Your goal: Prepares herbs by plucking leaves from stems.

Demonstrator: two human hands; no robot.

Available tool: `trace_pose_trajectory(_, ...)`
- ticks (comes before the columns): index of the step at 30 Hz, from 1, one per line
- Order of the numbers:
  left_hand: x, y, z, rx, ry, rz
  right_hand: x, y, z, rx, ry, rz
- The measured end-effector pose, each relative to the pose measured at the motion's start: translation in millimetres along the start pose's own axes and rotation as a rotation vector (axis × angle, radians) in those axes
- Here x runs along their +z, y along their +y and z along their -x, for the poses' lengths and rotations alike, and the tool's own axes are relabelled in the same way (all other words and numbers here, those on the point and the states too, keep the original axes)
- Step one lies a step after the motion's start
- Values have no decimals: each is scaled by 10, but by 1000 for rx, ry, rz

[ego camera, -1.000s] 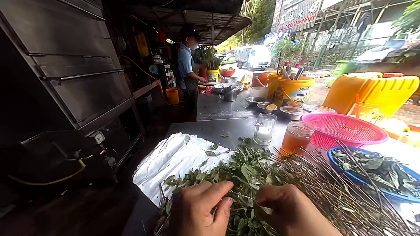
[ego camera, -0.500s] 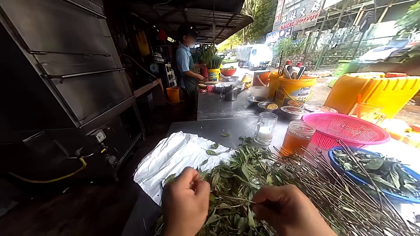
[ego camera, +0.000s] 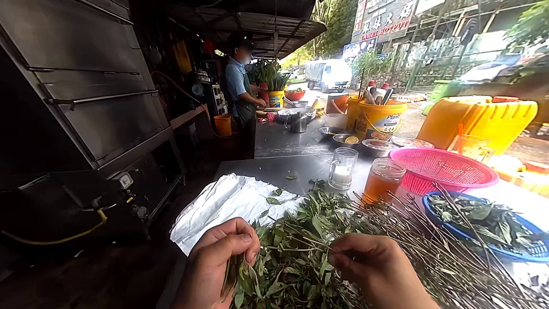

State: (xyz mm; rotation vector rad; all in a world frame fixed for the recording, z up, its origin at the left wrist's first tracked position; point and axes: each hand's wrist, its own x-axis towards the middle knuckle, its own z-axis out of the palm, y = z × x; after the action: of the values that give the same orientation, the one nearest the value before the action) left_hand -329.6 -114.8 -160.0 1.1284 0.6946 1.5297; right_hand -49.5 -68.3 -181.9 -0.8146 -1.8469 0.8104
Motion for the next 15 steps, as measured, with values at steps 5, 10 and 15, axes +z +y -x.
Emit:
trace_pose_trajectory(5, 148, 0, 17, -194, 118, 254, 4, -3, -4, 10, 61, 8)
trace_pose_trajectory(10, 187, 23, -3, -227, 198, 221, -6, -1, -19, 19, 73, 3)
trace_pose_trajectory(15, 193, 51, -7, -272, 252, 284, -17, -16, -19, 42, 69, 2)
